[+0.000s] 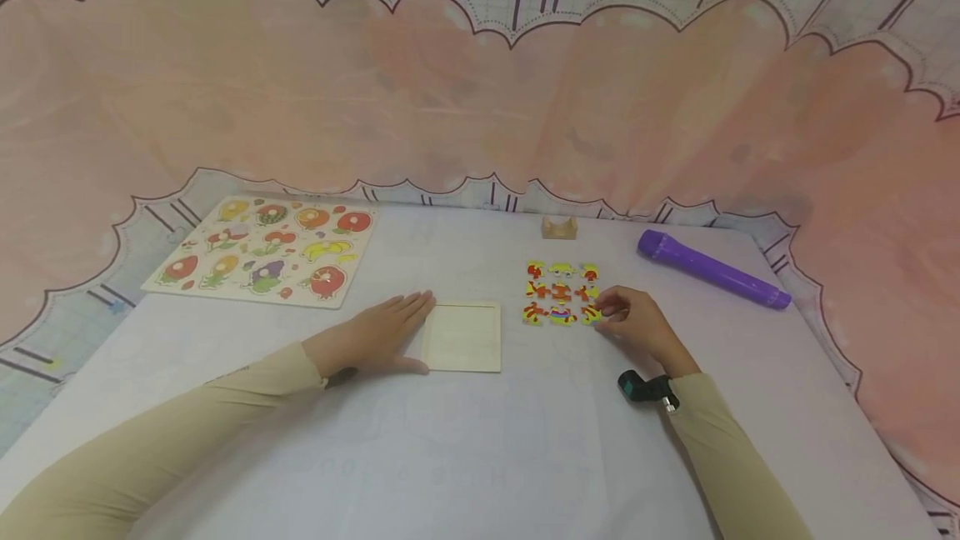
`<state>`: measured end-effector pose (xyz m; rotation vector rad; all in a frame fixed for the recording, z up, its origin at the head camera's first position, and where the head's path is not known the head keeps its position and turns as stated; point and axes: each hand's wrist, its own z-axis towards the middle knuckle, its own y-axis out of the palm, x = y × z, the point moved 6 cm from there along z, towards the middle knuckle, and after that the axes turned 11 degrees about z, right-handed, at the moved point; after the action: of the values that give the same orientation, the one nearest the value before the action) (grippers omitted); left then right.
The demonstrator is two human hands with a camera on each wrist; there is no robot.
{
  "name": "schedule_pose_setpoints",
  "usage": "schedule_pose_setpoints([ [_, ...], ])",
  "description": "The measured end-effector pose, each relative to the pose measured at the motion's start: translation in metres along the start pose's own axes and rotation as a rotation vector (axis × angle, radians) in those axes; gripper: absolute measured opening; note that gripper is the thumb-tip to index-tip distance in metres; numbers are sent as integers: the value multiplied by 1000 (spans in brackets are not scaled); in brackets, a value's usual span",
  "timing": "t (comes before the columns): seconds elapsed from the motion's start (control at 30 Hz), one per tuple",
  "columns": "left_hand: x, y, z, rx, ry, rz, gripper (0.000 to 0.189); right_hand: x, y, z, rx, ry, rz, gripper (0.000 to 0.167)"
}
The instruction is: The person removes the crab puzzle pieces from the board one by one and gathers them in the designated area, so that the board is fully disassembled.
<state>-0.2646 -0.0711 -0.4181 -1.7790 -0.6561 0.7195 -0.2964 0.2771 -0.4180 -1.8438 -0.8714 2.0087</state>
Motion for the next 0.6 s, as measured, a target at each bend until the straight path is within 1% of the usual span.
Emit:
schedule_pose_setpoints([
  [0.17, 1, 0, 0, 17, 6, -1, 100, 4, -1, -1, -10, 27, 17, 35],
  [0.33, 1, 0, 1, 6, 6, -8, 100, 5, -2, -3, -11, 45, 13, 35],
  [0.43, 0, 3, 3, -23, 0, -9, 101, 2, -3, -4, -20, 32, 6, 37],
  [0.57, -6, 7, 4, -52, -17, -14, 100, -8, -8, -6, -22, -21, 10, 39],
  [0.6, -9, 7, 4, -49, -22, -13, 100, -11, -10, -6, -21, -30, 15, 39],
])
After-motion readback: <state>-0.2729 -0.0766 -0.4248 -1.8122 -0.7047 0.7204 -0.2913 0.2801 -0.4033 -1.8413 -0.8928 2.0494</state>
